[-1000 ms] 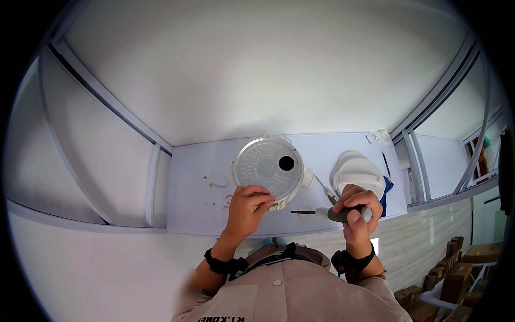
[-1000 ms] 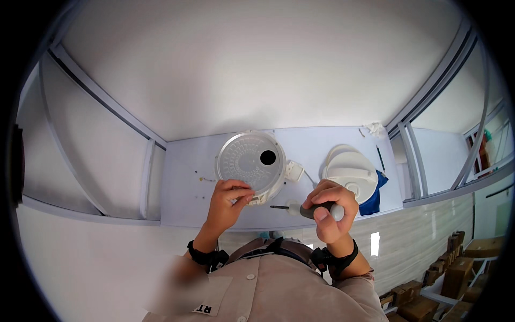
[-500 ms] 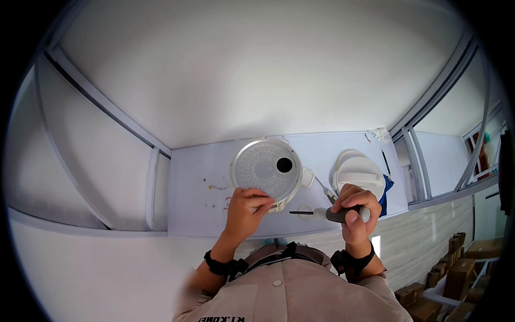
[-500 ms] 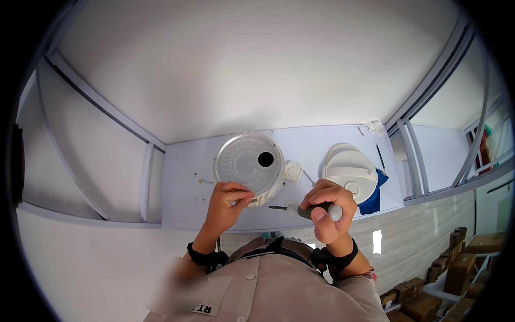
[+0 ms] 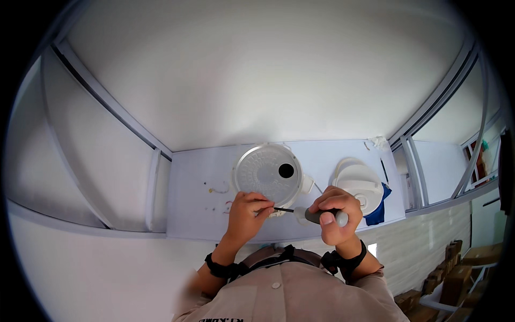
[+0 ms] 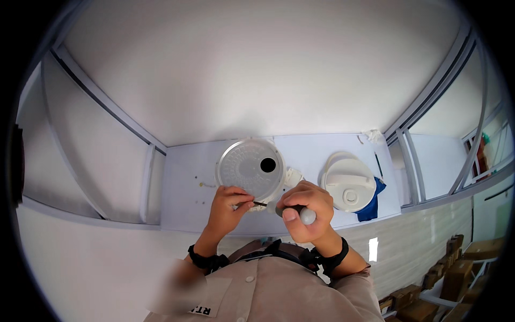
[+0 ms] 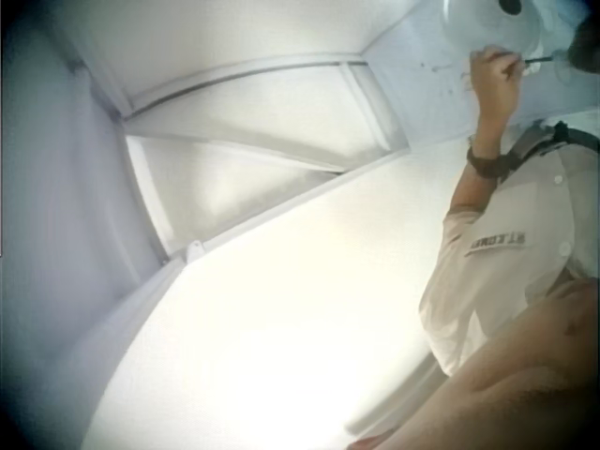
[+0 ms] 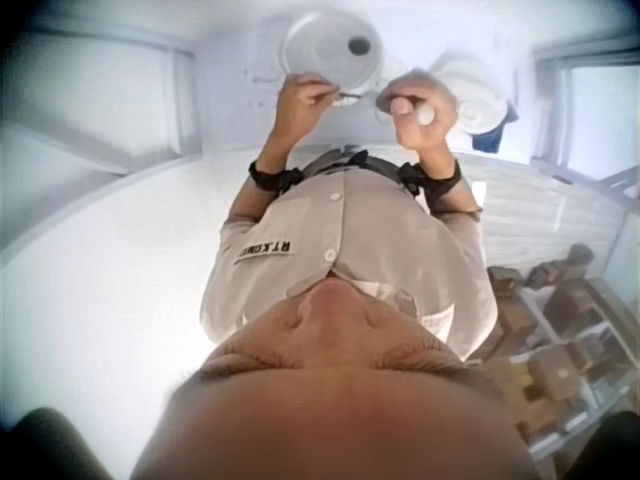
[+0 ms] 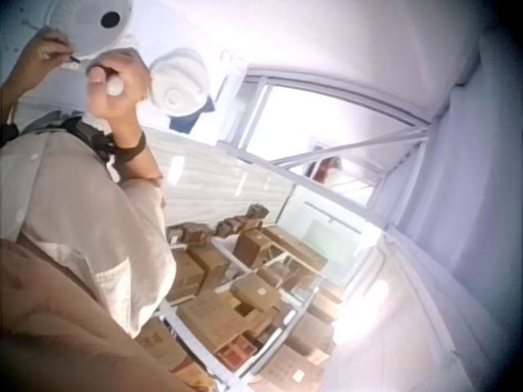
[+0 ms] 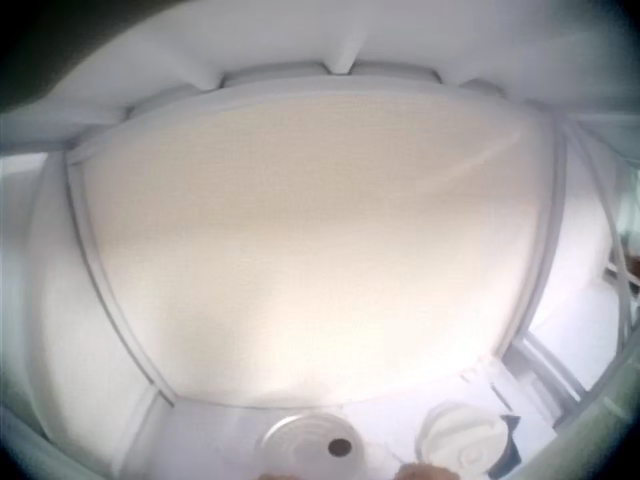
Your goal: The person assembles a ceiling light fixture by hand, attaching small components to the fixture base and securing them with a screwdriver. The person repeatedly picks up parts, aligns them, and fastens them in place.
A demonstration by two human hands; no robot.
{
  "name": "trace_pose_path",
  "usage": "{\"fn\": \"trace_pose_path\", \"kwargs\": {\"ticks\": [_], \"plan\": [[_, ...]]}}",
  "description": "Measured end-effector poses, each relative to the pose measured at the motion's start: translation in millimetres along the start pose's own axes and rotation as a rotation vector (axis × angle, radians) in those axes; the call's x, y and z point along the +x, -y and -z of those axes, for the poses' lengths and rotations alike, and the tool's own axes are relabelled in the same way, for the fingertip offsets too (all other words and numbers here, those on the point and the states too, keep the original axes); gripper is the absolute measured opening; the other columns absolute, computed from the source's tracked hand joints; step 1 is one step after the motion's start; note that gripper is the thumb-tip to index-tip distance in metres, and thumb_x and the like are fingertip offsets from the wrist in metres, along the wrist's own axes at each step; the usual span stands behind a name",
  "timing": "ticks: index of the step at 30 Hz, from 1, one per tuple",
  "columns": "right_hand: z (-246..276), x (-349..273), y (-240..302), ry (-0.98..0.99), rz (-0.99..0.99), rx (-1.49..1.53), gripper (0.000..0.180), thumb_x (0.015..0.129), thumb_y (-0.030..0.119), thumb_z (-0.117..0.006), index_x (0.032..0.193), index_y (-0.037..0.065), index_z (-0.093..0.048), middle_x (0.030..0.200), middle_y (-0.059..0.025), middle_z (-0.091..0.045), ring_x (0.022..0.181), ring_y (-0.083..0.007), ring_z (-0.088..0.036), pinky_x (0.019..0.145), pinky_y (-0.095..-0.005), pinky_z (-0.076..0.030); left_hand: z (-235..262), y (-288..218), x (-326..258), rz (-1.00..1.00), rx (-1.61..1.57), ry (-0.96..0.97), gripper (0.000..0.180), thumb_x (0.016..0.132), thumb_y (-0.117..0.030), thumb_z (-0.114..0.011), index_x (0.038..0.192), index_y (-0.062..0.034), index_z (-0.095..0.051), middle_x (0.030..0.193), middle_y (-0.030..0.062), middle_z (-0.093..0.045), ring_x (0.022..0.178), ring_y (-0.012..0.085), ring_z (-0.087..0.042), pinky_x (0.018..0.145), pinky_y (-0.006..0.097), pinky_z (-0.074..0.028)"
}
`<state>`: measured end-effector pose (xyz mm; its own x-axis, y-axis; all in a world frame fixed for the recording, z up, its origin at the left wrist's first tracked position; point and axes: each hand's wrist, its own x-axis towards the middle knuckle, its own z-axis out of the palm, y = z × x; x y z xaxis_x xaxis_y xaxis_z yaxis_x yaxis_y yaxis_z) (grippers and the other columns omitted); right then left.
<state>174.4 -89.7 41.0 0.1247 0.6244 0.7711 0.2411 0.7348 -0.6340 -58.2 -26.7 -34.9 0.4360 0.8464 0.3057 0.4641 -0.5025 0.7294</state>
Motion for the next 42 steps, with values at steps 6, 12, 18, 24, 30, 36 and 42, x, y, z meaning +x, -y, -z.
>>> {"fn": "trace_pose_path", "kwargs": {"ticks": [6,12,18,24,30,36,42], "plan": [[-4,6,-2,0.036,0.003,-0.016,0.011,0.089,0.010,-0.071,0.094,0.003,-0.064,0.076,-0.0099,-0.073,0.064,-0.0212,-0.066,0.060,-0.0311,-0.052,0,6,-1,-0.079,0.018,-0.026,0.016,0.082,-0.012,-0.086,0.097,-0.0126,-0.085,0.098,-0.0022,-0.075,0.088,0.0238,-0.058,0.079,0.036,-0.050],[-4,17,0,0.117,-0.037,-0.010,0.008,0.090,0.007,-0.070,0.094,0.003,-0.063,0.078,-0.0093,-0.073,0.066,-0.0206,-0.067,0.061,-0.0310,-0.053,2,4,0,-0.074,0.010,-0.017,0.014,0.082,-0.011,-0.085,0.096,-0.0122,-0.086,0.097,-0.0017,-0.075,0.086,0.0212,-0.060,0.083,0.034,-0.046],[-11,20,-3,0.114,-0.136,0.055,0.009,0.094,0.007,-0.070,0.094,0.002,-0.062,0.078,-0.0098,-0.072,0.068,-0.0197,-0.068,0.063,-0.0312,-0.054,3,7,1,-0.094,0.042,0.025,0.013,0.083,-0.012,-0.085,0.096,-0.0134,-0.086,0.096,-0.0022,-0.076,0.086,0.0212,-0.060,0.084,0.034,-0.046],[-8,24,0,0.074,-0.085,0.038,0.011,0.095,0.009,-0.070,0.095,0.002,-0.062,0.079,-0.0104,-0.072,0.070,-0.0200,-0.068,0.063,-0.0309,-0.054,1,8,0,-0.128,0.032,-0.013,0.011,0.083,-0.013,-0.085,0.095,-0.0134,-0.085,0.097,-0.0034,-0.076,0.083,0.0228,-0.059,0.079,0.035,-0.047],[-10,24,-4,0.084,-0.097,0.043,0.012,0.095,0.009,-0.071,0.095,0.003,-0.061,0.079,-0.0104,-0.073,0.069,-0.0196,-0.068,0.063,-0.0309,-0.054,2,6,2,-0.137,0.044,-0.006,0.013,0.084,-0.014,-0.085,0.097,-0.0132,-0.085,0.097,-0.0034,-0.076,0.084,0.0231,-0.059,0.079,0.035,-0.048],[-9,25,-2,0.110,-0.081,0.019,0.011,0.094,0.008,-0.072,0.095,0.003,-0.062,0.080,-0.0097,-0.073,0.069,-0.0204,-0.068,0.064,-0.0313,-0.055,1,7,0,-0.111,0.036,-0.013,0.014,0.084,-0.015,-0.085,0.097,-0.0129,-0.085,0.097,-0.0030,-0.076,0.087,0.0230,-0.059,0.080,0.035,-0.049],[-8,25,-3,0.152,-0.062,0.004,0.013,0.091,0.007,-0.075,0.097,0.004,-0.063,0.082,-0.0091,-0.073,0.069,-0.0220,-0.068,0.064,-0.0322,-0.054,1,8,1,-0.107,0.033,0.003,0.014,0.083,-0.016,-0.086,0.097,-0.0127,-0.085,0.097,-0.0032,-0.076,0.085,0.0233,-0.058,0.079,0.036,-0.049]]}}
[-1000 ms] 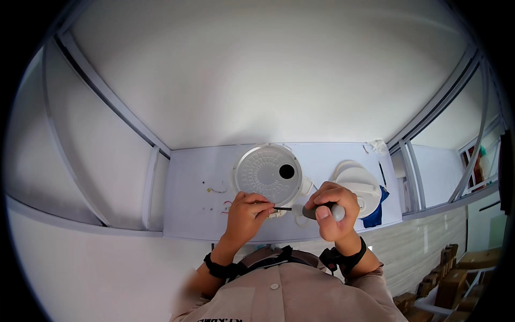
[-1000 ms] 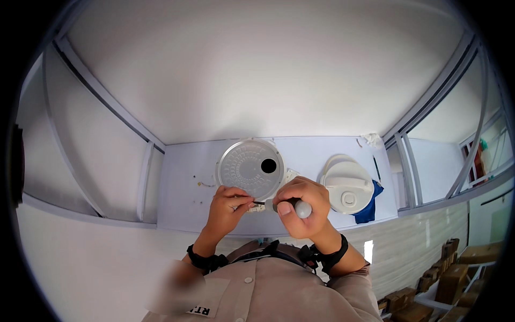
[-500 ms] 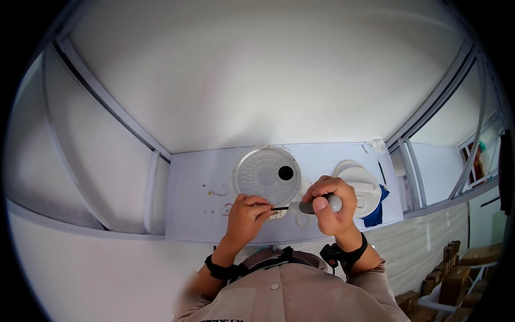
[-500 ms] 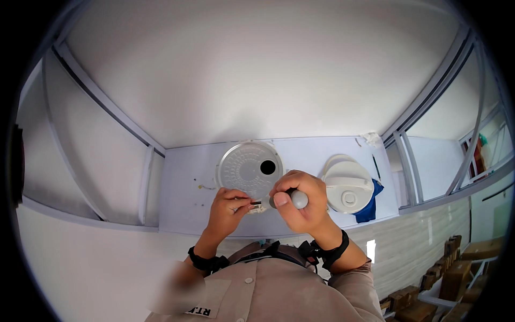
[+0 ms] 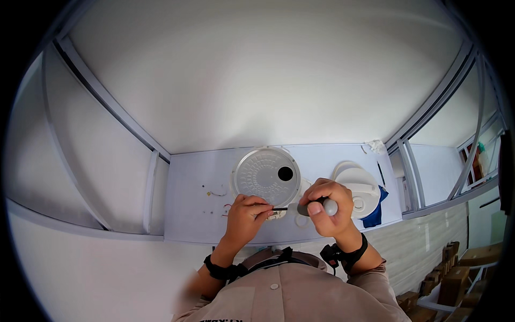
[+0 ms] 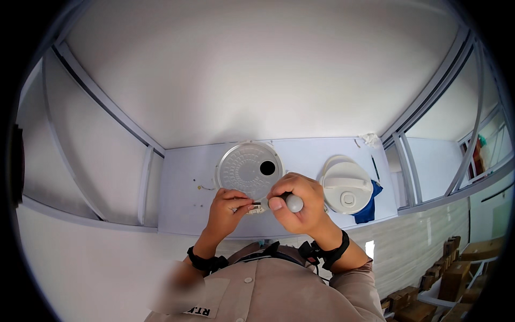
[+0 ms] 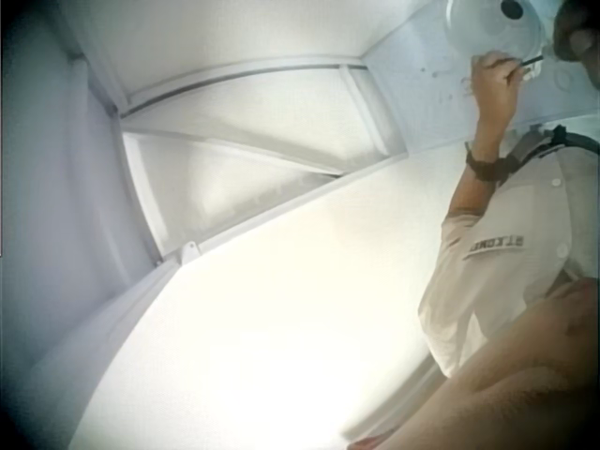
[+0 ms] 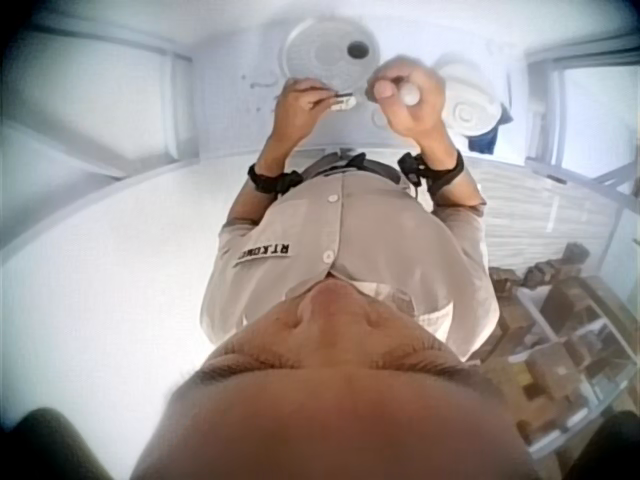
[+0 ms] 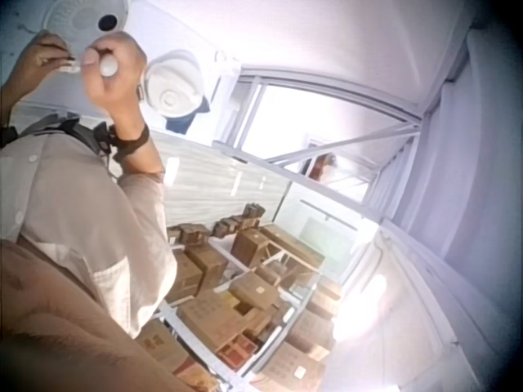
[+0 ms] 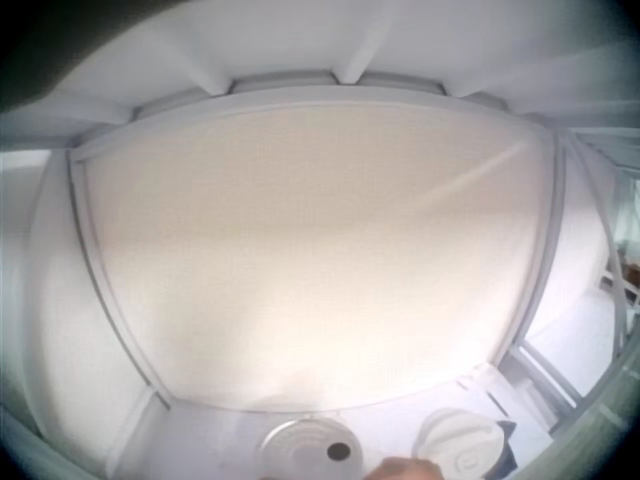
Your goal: The person assembles a ceiling light fixture by hand, attaching small components to the fixture base and securing them with a screwdriver. The person repeatedly picks up parts, aligns them, and fastens them in place.
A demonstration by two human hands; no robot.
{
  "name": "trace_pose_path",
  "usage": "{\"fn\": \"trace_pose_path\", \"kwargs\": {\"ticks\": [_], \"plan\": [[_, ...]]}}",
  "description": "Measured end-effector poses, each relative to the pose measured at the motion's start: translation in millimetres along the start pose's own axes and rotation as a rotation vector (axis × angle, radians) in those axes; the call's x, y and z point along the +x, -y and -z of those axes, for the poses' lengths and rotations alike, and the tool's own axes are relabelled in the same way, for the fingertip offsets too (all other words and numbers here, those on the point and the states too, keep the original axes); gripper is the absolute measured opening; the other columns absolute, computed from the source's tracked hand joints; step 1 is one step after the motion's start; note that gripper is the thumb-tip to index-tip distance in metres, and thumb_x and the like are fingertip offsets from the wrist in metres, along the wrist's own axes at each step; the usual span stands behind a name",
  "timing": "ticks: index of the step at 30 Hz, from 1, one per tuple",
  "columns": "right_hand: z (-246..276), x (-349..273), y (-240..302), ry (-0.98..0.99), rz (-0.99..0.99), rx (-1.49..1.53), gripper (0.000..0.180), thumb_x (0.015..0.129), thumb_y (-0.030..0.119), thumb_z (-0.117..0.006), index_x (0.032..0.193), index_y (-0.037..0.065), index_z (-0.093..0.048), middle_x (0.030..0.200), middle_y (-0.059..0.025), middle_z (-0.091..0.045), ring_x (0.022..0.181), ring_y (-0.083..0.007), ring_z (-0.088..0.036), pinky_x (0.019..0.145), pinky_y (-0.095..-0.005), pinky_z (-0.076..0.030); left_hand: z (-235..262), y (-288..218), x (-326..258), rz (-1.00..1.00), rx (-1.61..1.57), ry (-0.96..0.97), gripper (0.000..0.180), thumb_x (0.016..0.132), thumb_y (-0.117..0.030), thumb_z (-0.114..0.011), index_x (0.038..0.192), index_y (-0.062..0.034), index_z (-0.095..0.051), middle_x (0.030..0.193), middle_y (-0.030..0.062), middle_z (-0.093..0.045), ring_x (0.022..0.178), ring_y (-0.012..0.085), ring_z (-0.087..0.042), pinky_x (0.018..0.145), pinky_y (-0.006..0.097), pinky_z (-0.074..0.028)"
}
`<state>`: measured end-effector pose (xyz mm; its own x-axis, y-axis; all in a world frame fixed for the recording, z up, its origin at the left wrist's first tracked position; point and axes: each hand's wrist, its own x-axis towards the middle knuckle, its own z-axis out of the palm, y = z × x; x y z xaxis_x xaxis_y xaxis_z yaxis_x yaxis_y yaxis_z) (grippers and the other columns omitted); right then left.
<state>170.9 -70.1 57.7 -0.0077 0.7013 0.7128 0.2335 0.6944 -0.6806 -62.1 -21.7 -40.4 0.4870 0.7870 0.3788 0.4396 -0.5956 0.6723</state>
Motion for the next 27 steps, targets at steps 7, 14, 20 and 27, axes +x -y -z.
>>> {"fn": "trace_pose_path", "kwargs": {"ticks": [7,14,20,27], "plan": [[-13,14,13,0.082,-0.172,0.061,0.047,0.089,0.037,-0.088,0.111,0.004,-0.063,0.090,-0.0100,-0.073,0.076,-0.0186,-0.067,0.068,-0.0311,-0.052,0,0,0,-0.026,0.041,-0.005,0.013,0.083,-0.016,-0.085,0.095,-0.0142,-0.085,0.097,-0.0029,-0.076,0.083,0.0243,-0.059,0.077,0.036,-0.049],[-17,37,14,0.262,0.224,-0.450,0.058,0.085,0.047,-0.084,0.122,0.007,-0.063,0.102,-0.0047,-0.071,0.088,-0.0268,-0.067,0.079,-0.0372,-0.054,7,-6,4,-0.084,0.107,0.011,0.010,0.082,-0.016,-0.084,0.092,-0.0132,-0.084,0.096,-0.0037,-0.076,0.081,0.0249,-0.060,0.075,0.036,-0.051],[-13,45,22,0.393,0.192,-0.145,0.060,0.091,0.031,-0.082,0.138,0.001,-0.059,0.122,-0.0181,-0.071,0.103,-0.0354,-0.070,0.086,-0.0414,-0.057,5,-5,6,-0.089,0.106,-0.028,0.009,0.081,-0.017,-0.085,0.088,-0.0129,-0.082,0.092,-0.0053,-0.074,0.081,0.0237,-0.061,0.075,0.037,-0.051],[-9,42,24,0.428,0.045,-0.043,0.046,0.093,0.016,-0.081,0.134,0.001,-0.067,0.121,-0.0191,-0.072,0.100,-0.0330,-0.073,0.085,-0.0384,-0.059,2,-1,6,-0.103,0.159,-0.037,0.008,0.079,-0.020,-0.086,0.084,-0.0158,-0.081,0.093,-0.0095,-0.071,0.089,0.0198,-0.061,0.082,0.039,-0.047]]}}
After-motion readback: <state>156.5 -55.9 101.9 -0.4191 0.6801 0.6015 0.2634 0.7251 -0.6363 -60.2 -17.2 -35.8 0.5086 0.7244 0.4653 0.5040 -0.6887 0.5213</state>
